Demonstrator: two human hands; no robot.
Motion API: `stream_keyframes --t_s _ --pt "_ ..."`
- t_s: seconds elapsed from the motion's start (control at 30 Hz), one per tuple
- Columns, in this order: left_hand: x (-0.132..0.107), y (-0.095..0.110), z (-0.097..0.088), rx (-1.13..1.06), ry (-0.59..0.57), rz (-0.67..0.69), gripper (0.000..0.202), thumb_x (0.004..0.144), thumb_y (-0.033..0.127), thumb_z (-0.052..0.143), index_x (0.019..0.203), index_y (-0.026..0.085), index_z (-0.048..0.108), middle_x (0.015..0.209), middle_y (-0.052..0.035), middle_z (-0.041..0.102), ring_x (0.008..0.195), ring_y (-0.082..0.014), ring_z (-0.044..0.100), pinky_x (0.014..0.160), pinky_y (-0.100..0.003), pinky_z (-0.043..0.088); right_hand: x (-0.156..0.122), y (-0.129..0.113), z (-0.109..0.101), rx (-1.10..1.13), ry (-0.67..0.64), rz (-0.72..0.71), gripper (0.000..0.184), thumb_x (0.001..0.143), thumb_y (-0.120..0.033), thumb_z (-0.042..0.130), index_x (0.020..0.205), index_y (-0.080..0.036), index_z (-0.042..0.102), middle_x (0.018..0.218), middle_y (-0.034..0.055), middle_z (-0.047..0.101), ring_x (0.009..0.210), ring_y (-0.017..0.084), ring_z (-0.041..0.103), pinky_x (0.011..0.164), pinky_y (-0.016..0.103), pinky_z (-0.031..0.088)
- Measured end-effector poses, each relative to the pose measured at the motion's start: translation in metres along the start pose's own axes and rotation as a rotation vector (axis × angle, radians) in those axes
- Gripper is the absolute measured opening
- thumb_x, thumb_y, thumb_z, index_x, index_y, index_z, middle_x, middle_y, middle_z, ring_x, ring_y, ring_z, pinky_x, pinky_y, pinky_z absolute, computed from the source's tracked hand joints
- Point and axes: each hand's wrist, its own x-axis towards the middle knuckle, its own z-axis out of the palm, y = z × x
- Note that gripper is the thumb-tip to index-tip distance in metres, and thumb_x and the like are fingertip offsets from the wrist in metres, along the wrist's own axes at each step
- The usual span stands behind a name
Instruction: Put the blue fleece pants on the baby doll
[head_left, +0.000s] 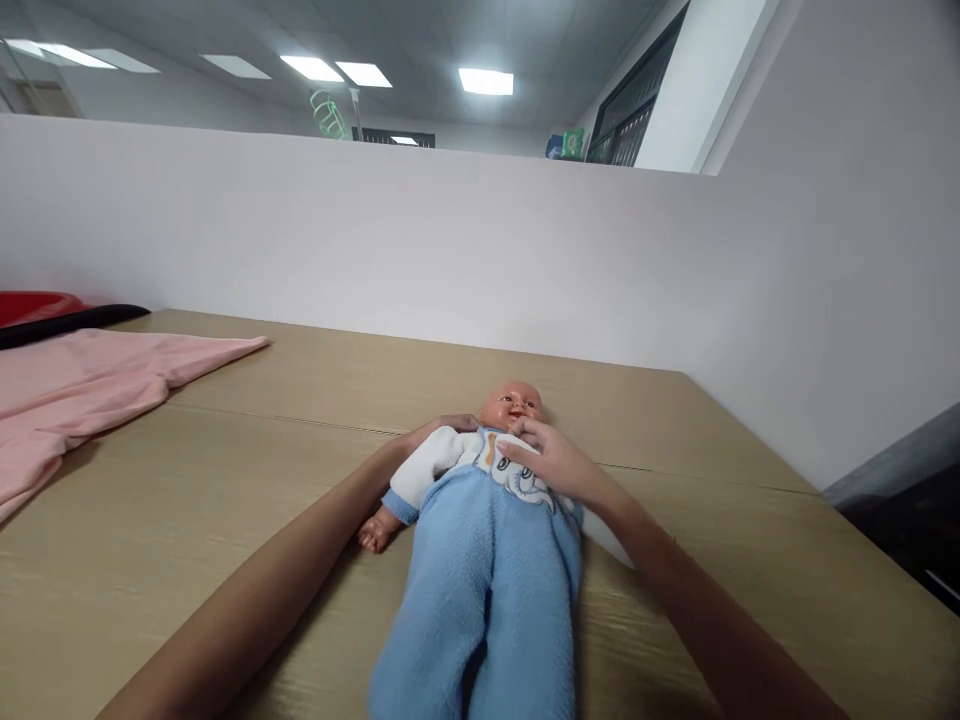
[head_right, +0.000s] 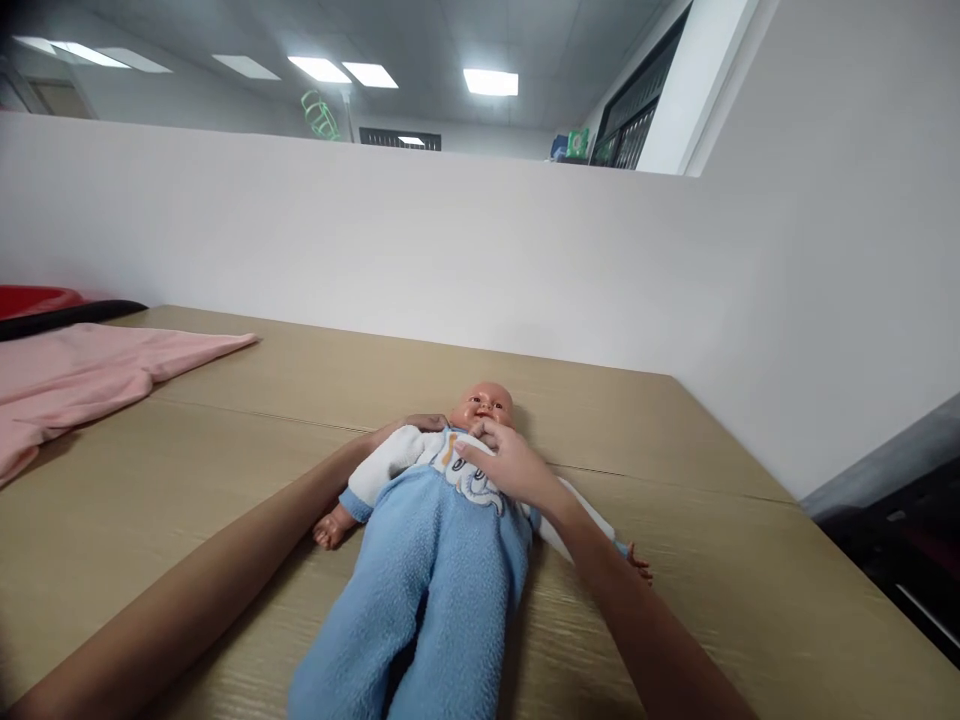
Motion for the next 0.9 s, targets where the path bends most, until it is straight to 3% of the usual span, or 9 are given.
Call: stream_keyframes --t_s 0.1,0.2,0.37,0.4,0.5,0.6,0.7,0.8,0.9 --pt "0.006 -0.007 -0.019 -0.055 -0.094 0.013 0.029 0.104 0.042 0.056 0.099 0.017 0.070 0.103 -0.0076 0.075 0.093 -0.0212 0.069 0.086 -0.037 0.059 -0.011 -0.014 -0.023 -0.457 -0.012 0.043 0.044 0.096 -0.066 0.065 0.085 -0.024 0.063 0.086 0.0021 0.073 0.082 0.024 0.065 0.072 0.033 0.043" --pt "0.000 -0.004 -0.032 -0.030 -0.106 0.006 0.028 0.101 0.042 0.056 0.101 0.019 0.071 0.103 -0.0062 0.074 0.092 -0.0218 0.067 0.082 -0.034 0.056 -0.016 -0.020 -0.033 -0.572 -0.039 0.064 0.045 0.099 -0.065 0.058 0.084 -0.023 0.064 0.087 0.0027 0.074 0.085 0.025 0.067 0.075 0.034 0.043" --pt "-0.036 0.038 -0.043 0.084 0.081 0.072 0.031 0.101 0.050 0.061 0.111 0.020 0.064 0.116 -0.0087 0.067 0.099 -0.0222 0.060 0.087 -0.034 0.049 -0.014 -0.013 -0.033 -0.607 -0.053 0.106 0.049 0.100 -0.069 0.055 0.088 -0.023 0.066 0.094 0.0044 0.077 0.090 0.028 0.068 0.077 0.036 0.044" --pt "-0.046 0.048 -0.044 0.091 0.072 0.111 0.032 0.104 0.051 0.057 0.114 0.021 0.063 0.114 -0.0077 0.067 0.097 -0.0216 0.060 0.087 -0.034 0.049 -0.013 -0.011 -0.033 -0.604 -0.058 0.105 0.049 0.100 -0.069 0.054 0.090 -0.023 0.066 0.097 0.0048 0.078 0.093 0.028 0.069 0.079 0.036 0.045" --pt "-0.078 0.067 -0.048 0.146 -0.129 0.114 0.031 0.107 0.050 0.054 0.121 0.024 0.061 0.113 -0.0056 0.067 0.102 -0.0229 0.060 0.092 -0.035 0.049 -0.012 -0.007 -0.033 -0.590 -0.073 0.097 0.050 0.100 -0.070 0.054 0.094 -0.023 0.068 0.105 0.0063 0.079 0.100 0.029 0.069 0.084 0.037 0.047" --pt "-0.097 0.067 -0.053 0.273 -0.274 0.090 0.025 0.106 0.044 0.057 0.119 0.025 0.066 0.118 -0.0061 0.067 0.117 -0.0267 0.057 0.104 -0.037 0.045 -0.012 -0.004 -0.034 -0.547 -0.089 0.103 0.048 0.100 -0.069 0.055 0.099 -0.023 0.071 0.108 0.0067 0.079 0.101 0.030 0.070 0.085 0.037 0.048" --pt "-0.102 0.060 -0.061 0.247 -0.343 0.084 0.024 0.102 0.042 0.064 0.119 0.026 0.069 0.126 -0.0049 0.067 0.126 -0.0283 0.055 0.112 -0.036 0.041 -0.012 -0.002 -0.034 -0.489 -0.071 0.085 0.047 0.098 -0.069 0.060 0.100 -0.024 0.075 0.105 0.0063 0.080 0.096 0.030 0.070 0.083 0.037 0.049" --pt "-0.100 0.054 -0.067 0.170 -0.355 0.087 0.025 0.099 0.043 0.068 0.117 0.025 0.070 0.126 -0.0048 0.066 0.123 -0.0275 0.058 0.109 -0.033 0.043 -0.012 0.001 -0.033 -0.439 -0.049 0.063 0.047 0.095 -0.070 0.064 0.093 -0.025 0.077 0.098 0.0051 0.080 0.090 0.031 0.070 0.080 0.038 0.049" --pt "-0.098 0.048 -0.069 0.046 -0.367 0.051 0.028 0.104 0.049 0.060 0.113 0.023 0.065 0.114 -0.0043 0.066 0.110 -0.0239 0.061 0.098 -0.030 0.047 -0.012 0.002 -0.035 -0.380 -0.046 0.059 0.046 0.091 -0.071 0.069 0.092 -0.026 0.078 0.097 0.0048 0.081 0.092 0.032 0.070 0.081 0.039 0.049"
